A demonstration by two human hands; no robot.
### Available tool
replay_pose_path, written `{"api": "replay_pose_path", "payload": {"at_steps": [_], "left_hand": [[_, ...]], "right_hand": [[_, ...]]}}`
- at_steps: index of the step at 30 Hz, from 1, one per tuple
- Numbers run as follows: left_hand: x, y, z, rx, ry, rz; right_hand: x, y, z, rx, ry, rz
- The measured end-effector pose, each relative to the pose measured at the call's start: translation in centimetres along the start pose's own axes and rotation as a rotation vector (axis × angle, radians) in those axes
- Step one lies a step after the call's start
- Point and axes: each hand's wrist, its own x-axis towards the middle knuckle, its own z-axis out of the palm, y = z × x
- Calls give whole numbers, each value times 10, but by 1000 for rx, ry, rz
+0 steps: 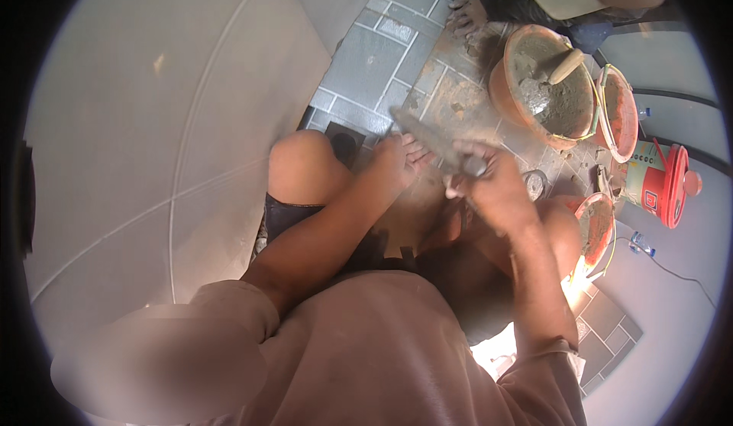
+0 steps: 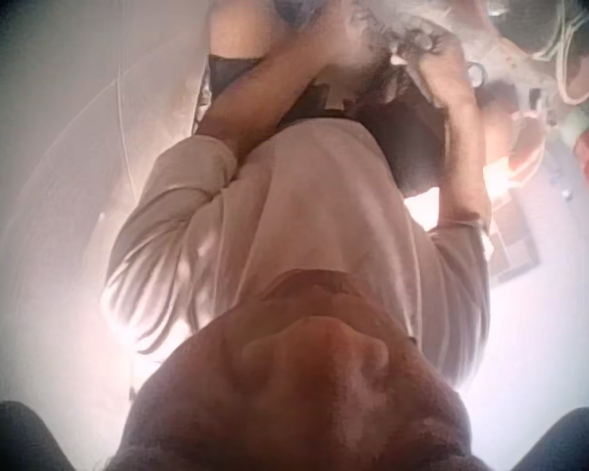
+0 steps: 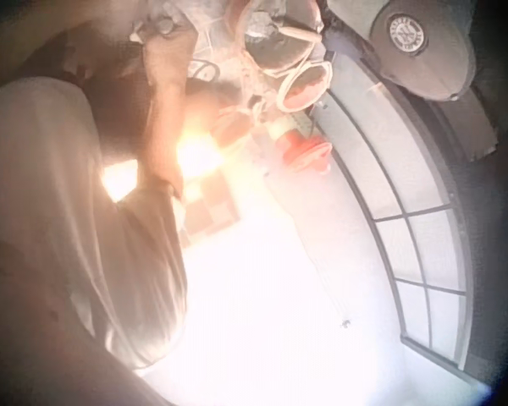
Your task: The person is kneeling on a tiled floor, using a trowel to spread cement and a rubber mallet to tap down tiles. They are working on a section of the floor near a wall, placing tiles and adjusting them to fit the pattern.
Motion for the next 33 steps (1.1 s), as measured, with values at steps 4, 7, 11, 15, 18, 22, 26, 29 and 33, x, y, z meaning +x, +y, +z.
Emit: {"api": "replay_pose_path", "payload": {"at_steps": [4,7,11,15,18,22,26,29,33], "left_hand": [[40,-23,-57,313,257,114],[58,-28,-60,496,516,360],[70,-2,-66,476,562,522],[80,24,-76,353,425,621],[50,38,-53,229,354,609],[74,41,-73,355,324,661],[78,43,-74,387,342,664],[82,41,-81,379,310,675],[83,42,-79,450,349,706]], "right_hand": [[33,-41,-19,-508,81,-302],[61,-55,-27,-484,218,-525],[82,-74,-21,-511,247,-465],[104,-73,-21,-601,304,-573],[110,-74,-23,-715,353,-627],[125,-65,-26,-646,324,-602],[128,-53,-18,-709,372,-567],[133,-45,-16,-681,357,-539],[137,-35,-13,-640,450,-614]]}}
